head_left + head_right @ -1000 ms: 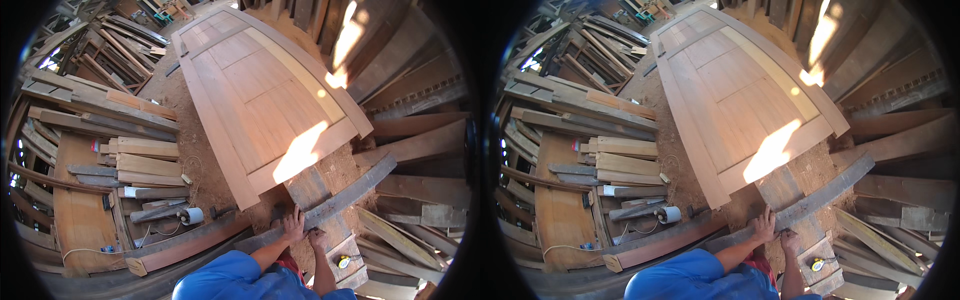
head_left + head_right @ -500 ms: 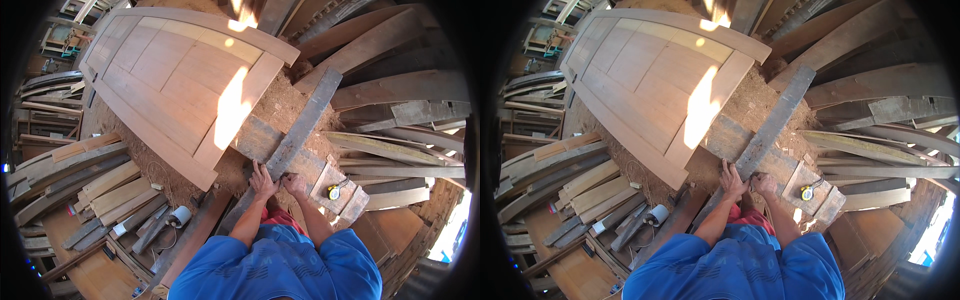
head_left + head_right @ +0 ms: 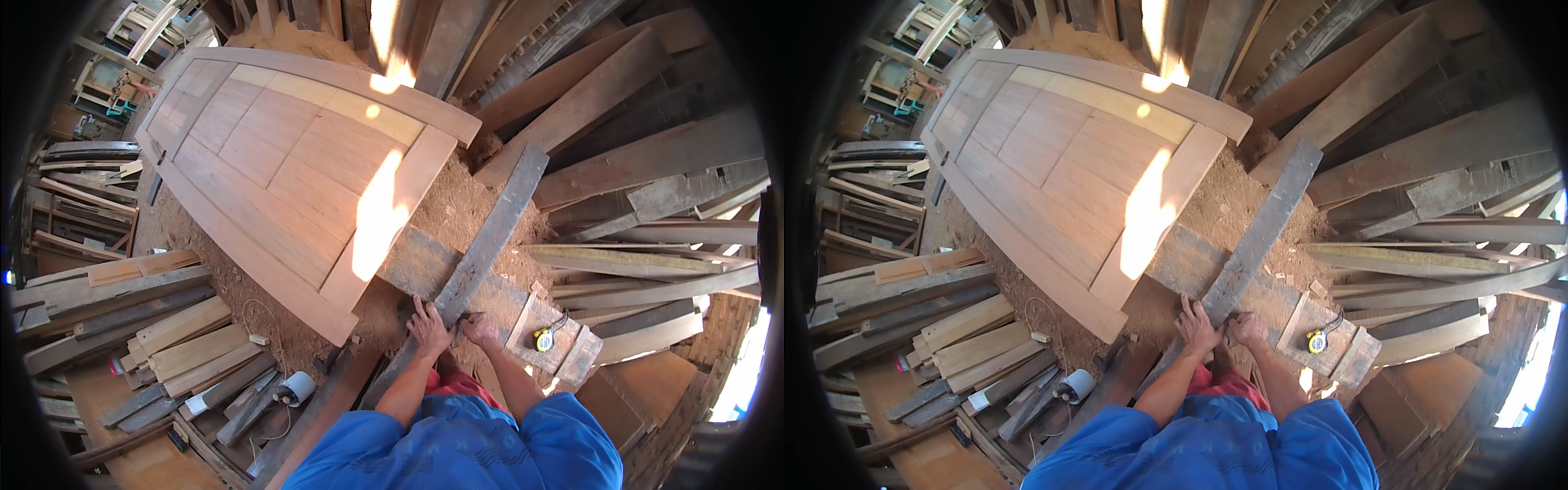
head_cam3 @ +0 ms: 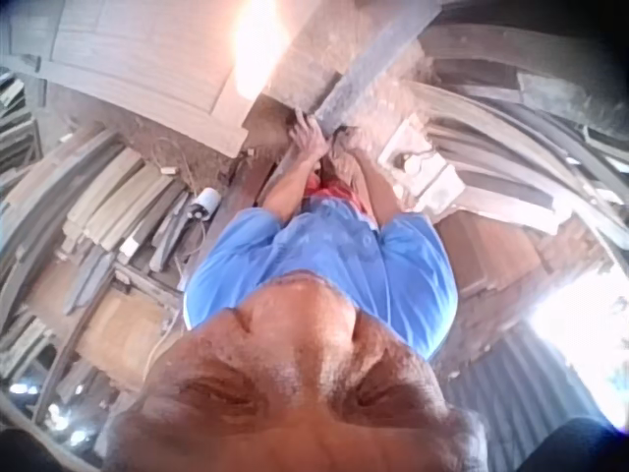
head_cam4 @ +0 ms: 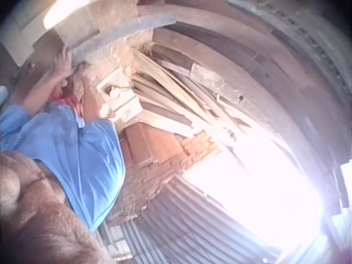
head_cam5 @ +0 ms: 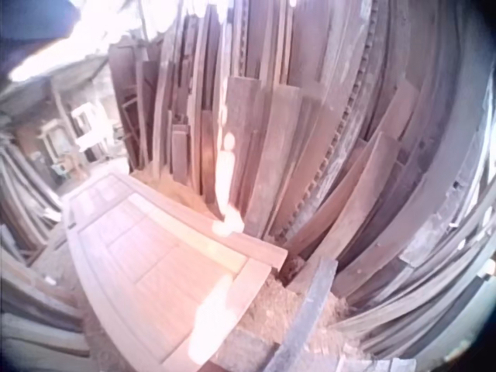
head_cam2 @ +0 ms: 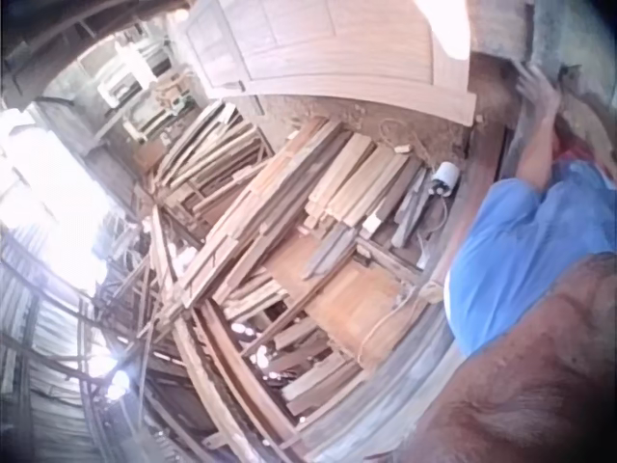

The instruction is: The person uses a hammer to tap and align wooden planks on a large door frame resting on a workbench. They repeatedly adjust the position of the planks and the frame, ensuring the joints fit tightly together.

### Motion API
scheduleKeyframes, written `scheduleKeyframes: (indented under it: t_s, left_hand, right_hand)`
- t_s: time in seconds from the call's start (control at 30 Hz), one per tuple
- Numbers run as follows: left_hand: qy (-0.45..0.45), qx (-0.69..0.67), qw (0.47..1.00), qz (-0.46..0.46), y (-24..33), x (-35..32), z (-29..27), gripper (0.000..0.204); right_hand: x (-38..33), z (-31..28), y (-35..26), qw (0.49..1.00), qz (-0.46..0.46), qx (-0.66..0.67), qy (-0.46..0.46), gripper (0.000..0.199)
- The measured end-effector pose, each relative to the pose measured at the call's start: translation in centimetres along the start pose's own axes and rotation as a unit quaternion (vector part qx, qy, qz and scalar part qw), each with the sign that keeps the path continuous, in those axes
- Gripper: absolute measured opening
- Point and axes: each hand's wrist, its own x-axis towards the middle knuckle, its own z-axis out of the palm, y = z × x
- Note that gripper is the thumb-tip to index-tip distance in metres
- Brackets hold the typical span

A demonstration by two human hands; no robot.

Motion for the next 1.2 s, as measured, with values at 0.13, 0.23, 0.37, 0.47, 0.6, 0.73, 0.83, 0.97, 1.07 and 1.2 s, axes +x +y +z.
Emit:
scheduleKeyframes:
  t_s: [0.13, 0.23, 0.37, 0.47, 0.6, 0.73, 0.83, 0.97, 1.07, 1.2]
  left_hand:
    - [-0.046, -0.002, 0.999, -0.012, -0.4, -0.2, -1.5, 0.100]
    - [-0.057, -0.002, 0.998, -0.006, -1.0, -0.4, -1.5, 0.101]
    - [-0.041, -0.014, 0.999, -0.006, -1.9, -0.3, -1.5, 0.101]
    - [-0.038, -0.020, 0.999, -0.005, -2.1, -0.5, -1.2, 0.101]
    - [-0.045, -0.023, 0.999, -0.002, -1.9, -0.2, -1.6, 0.101]
    - [-0.049, -0.012, 0.999, -0.012, -1.6, 0.0, -2.0, 0.101]
    - [-0.042, -0.003, 0.999, -0.002, -1.3, 0.1, -2.0, 0.101]
    - [-0.033, 0.002, 0.999, -0.001, -0.8, 0.3, -1.9, 0.100]
    - [-0.034, 0.015, 0.999, 0.003, -0.6, 0.3, -1.7, 0.101]
    - [-0.021, 0.019, 1.000, 0.006, -0.5, 0.8, -1.2, 0.101]
  right_hand:
    - [-0.5, 0.4, -0.6, 1.000, -0.001, -0.016, 0.012, 0.031]
    - [-1.0, 1.4, -0.6, 0.998, -0.021, -0.005, 0.057, 0.030]
    - [-1.3, 2.1, -1.1, 0.995, -0.053, -0.018, 0.078, 0.030]
    - [-1.6, 1.7, -1.2, 0.995, -0.064, -0.029, 0.070, 0.029]
    - [-1.1, 1.9, -0.7, 0.998, -0.039, -0.024, 0.046, 0.030]
    - [-1.3, 1.4, -1.2, 0.999, -0.037, -0.023, 0.027, 0.033]
    - [-1.1, 1.1, -1.0, 1.000, -0.016, -0.014, 0.022, 0.034]
    - [-0.7, 1.0, -0.7, 1.000, -0.006, -0.018, 0.025, 0.033]
    - [-0.9, 0.9, -0.6, 0.998, -0.030, -0.002, 0.058, 0.032]
    - [-1.1, -0.3, -1.5, 0.999, -0.025, -0.004, 0.039, 0.032]
